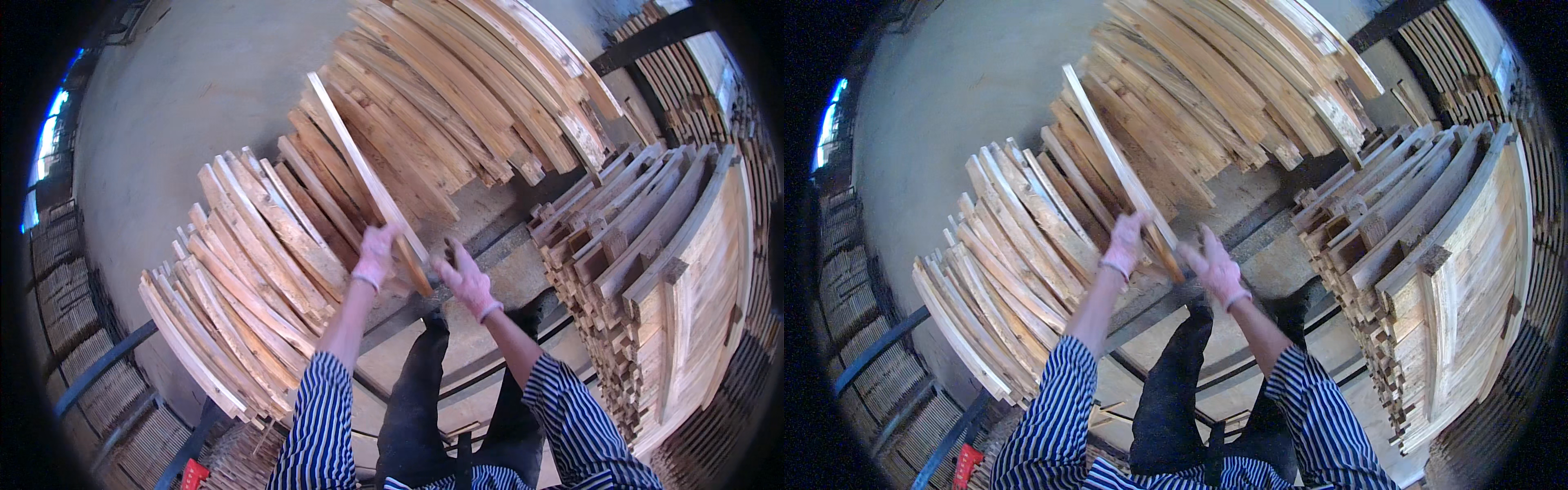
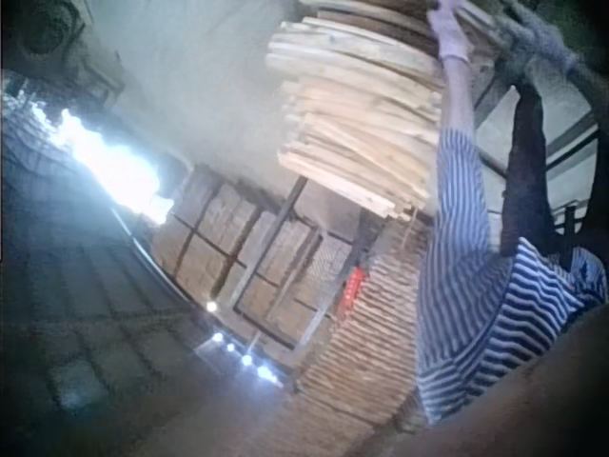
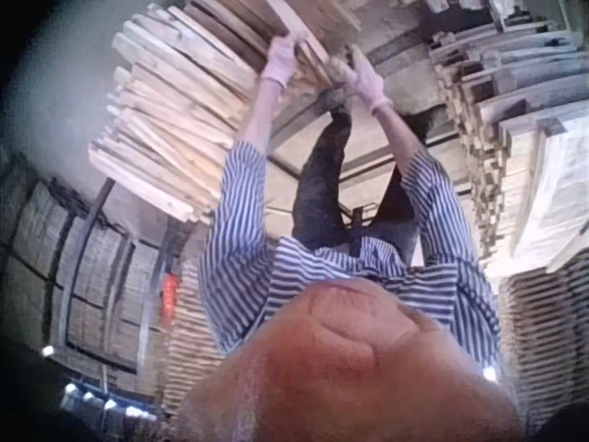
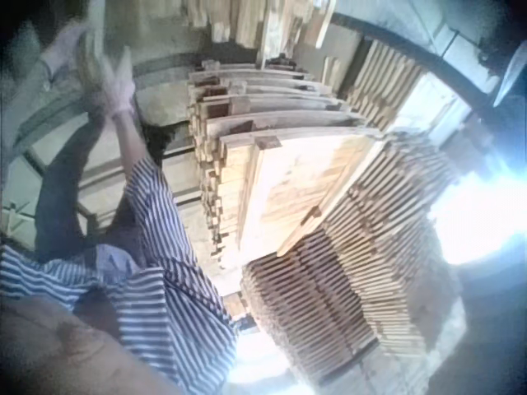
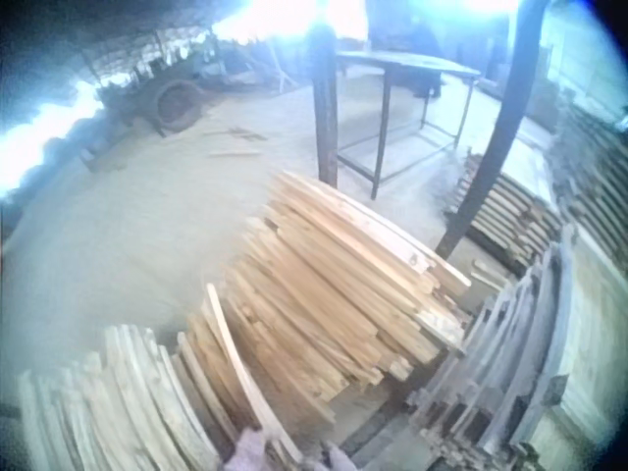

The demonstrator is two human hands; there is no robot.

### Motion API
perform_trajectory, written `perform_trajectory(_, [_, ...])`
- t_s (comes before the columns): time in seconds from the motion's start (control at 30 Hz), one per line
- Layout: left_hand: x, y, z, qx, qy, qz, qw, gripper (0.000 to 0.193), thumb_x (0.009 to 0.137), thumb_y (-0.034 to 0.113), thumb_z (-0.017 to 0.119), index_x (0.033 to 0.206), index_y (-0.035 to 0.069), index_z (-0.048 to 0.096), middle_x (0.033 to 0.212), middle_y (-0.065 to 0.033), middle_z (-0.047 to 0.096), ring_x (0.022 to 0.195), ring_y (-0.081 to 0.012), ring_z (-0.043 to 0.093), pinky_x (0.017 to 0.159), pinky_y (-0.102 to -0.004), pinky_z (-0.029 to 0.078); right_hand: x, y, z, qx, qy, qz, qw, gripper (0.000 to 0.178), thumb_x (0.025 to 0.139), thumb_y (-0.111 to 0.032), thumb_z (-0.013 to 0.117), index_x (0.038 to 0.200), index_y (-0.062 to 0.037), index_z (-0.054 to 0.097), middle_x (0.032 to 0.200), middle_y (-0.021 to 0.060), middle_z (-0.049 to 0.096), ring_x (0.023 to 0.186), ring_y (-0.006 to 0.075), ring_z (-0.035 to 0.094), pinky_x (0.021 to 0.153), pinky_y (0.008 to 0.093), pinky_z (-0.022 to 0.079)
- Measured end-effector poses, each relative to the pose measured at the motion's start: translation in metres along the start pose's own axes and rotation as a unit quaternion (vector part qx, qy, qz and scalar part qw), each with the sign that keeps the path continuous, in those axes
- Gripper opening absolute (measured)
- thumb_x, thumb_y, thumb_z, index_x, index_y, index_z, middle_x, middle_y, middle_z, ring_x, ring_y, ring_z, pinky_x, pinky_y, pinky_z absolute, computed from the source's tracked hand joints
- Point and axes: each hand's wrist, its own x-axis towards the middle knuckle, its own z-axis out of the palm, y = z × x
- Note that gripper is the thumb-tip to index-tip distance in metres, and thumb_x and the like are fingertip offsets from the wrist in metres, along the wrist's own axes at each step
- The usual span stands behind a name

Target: The person repeatedly picks up small stacks of wooden planks from a metal rack and places them onto a growing pile on the floor. The person wears pink gloves and a striped shirt while moving the planks in a warehouse setting.

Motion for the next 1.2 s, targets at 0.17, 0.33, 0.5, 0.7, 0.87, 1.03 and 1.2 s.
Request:
perform_trajectory(0.17, [-0.097, -0.029, 0.022, -0.474, -0.032, -0.128, 0.871, 0.049, 0.094, 0.044, 0.069, 0.121, 0.003, 0.066, 0.111, -0.0112, 0.069, 0.104, -0.0279, 0.066, 0.091, -0.0433, 0.053, -0.008, -0.041, 0.034, 0.156, -0.214, 0.035, 0.964, 0.083, 0.088, -0.05, 0.074, 0.148, -0.0037, 0.042, 0.133, 0.0216, 0.06, 0.124, 0.0296, 0.058, 0.105, 0.0381, 0.045])
perform_trajectory(0.33, [-0.134, 0.044, 0.012, -0.527, -0.014, -0.234, 0.817, 0.051, 0.093, 0.044, 0.071, 0.124, 0.005, 0.063, 0.108, -0.0114, 0.07, 0.099, -0.0283, 0.068, 0.089, -0.0439, 0.056, -0.086, -0.06, 0.013, 0.063, -0.19, 0.049, 0.978, 0.082, 0.086, -0.045, 0.076, 0.145, 0.0008, 0.042, 0.123, 0.0172, 0.065, 0.115, 0.0257, 0.063, 0.1, 0.0358, 0.049])
perform_trajectory(0.5, [-0.163, 0.062, 0.021, -0.581, -0.138, -0.182, 0.781, 0.055, 0.097, 0.051, 0.061, 0.13, 0.006, 0.058, 0.115, -0.0137, 0.068, 0.103, -0.029, 0.066, 0.095, -0.0436, 0.054, -0.14, -0.074, -0.04, 0.168, -0.264, 0.167, 0.935, 0.072, 0.086, -0.037, 0.077, 0.14, -0.0006, 0.045, 0.11, 0.0149, 0.066, 0.097, 0.0195, 0.067, 0.082, 0.0336, 0.056])
perform_trajectory(0.7, [-0.184, 0.163, 0.006, -0.72, -0.101, -0.117, 0.677, 0.064, 0.097, 0.06, 0.055, 0.139, 0.011, 0.052, 0.117, -0.0124, 0.066, 0.103, -0.0312, 0.065, 0.095, -0.0478, 0.054, -0.265, -0.046, -0.124, 0.427, -0.367, 0.242, 0.791, 0.083, 0.079, -0.041, 0.083, 0.141, -0.0008, 0.044, 0.112, 0.0128, 0.065, 0.099, 0.0206, 0.066, 0.084, 0.0359, 0.056])
perform_trajectory(0.87, [-0.237, 0.25, 0.035, -0.72, -0.232, -0.06, 0.651, 0.05, 0.095, 0.045, 0.068, 0.132, 0.013, 0.056, 0.109, -0.0076, 0.067, 0.091, -0.0276, 0.068, 0.085, -0.0457, 0.058, -0.318, -0.081, -0.176, 0.173, -0.292, 0.026, 0.94, 0.099, 0.076, -0.041, 0.086, 0.151, -0.0002, 0.035, 0.136, 0.015, 0.056, 0.126, 0.0237, 0.054, 0.106, 0.0378, 0.046])
perform_trajectory(1.03, [-0.305, 0.261, 0.108, -0.561, -0.208, -0.037, 0.8, 0.062, 0.096, 0.05, 0.067, 0.141, 0.014, 0.046, 0.118, -0.0088, 0.063, 0.105, -0.0269, 0.064, 0.094, -0.0433, 0.055, -0.338, -0.147, -0.194, -0.069, 0.085, 0.003, 0.994, 0.1, 0.078, -0.029, 0.084, 0.156, -0.0017, 0.029, 0.142, 0.0226, 0.054, 0.133, 0.0289, 0.053, 0.111, 0.0372, 0.043])
perform_trajectory(1.2, [-0.332, 0.299, 0.138, -0.267, -0.246, 0.2, 0.91, 0.077, 0.102, 0.044, 0.057, 0.158, 0.005, 0.023, 0.152, -0.0156, 0.044, 0.136, -0.0319, 0.048, 0.114, -0.0431, 0.04, -0.394, -0.129, -0.246, 0.056, 0.131, 0.029, 0.989, 0.082, 0.079, -0.021, 0.084, 0.147, -0.0021, 0.043, 0.132, 0.0192, 0.064, 0.125, 0.0258, 0.06, 0.107, 0.0358, 0.046])
